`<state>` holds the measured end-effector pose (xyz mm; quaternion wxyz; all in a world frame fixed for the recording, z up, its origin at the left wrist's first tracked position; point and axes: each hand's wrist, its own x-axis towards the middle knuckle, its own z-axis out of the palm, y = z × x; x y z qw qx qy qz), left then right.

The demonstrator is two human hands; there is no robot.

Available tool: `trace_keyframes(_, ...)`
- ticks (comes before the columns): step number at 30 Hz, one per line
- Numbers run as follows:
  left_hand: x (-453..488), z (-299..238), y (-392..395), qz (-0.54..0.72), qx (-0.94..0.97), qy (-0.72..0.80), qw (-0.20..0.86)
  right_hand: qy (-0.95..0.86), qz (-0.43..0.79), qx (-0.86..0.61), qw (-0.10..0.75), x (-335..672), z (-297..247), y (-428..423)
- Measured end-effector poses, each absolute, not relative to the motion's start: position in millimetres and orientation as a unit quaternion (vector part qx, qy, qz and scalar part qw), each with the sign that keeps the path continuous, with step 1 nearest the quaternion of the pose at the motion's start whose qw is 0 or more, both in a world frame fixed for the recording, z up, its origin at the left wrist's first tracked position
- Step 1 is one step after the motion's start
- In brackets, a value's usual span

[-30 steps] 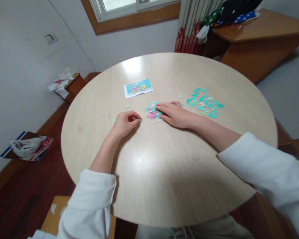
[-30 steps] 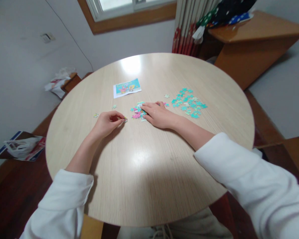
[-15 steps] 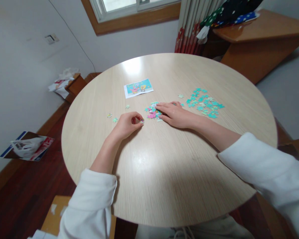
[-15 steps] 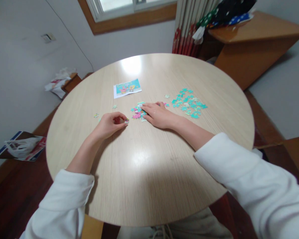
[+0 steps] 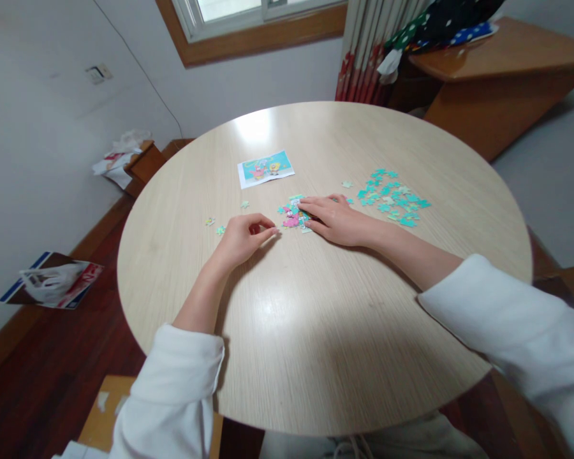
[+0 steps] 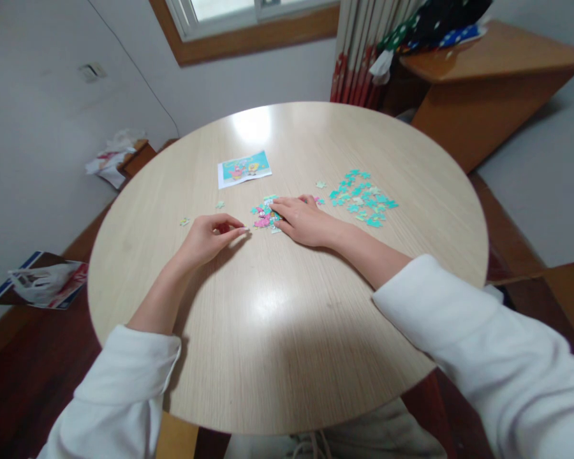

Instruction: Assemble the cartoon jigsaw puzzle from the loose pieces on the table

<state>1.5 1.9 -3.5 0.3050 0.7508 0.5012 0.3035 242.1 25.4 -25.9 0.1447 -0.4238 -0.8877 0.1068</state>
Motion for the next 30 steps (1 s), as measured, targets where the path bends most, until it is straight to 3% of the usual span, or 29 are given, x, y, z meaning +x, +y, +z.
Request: trace_keyframes(30, 8.9, -11.6, 6.1, 0.362, 0.722, 0.519, 0.280, -0.889, 0.100, -0.421, 0.150, 242.5, -28.7, 27.1)
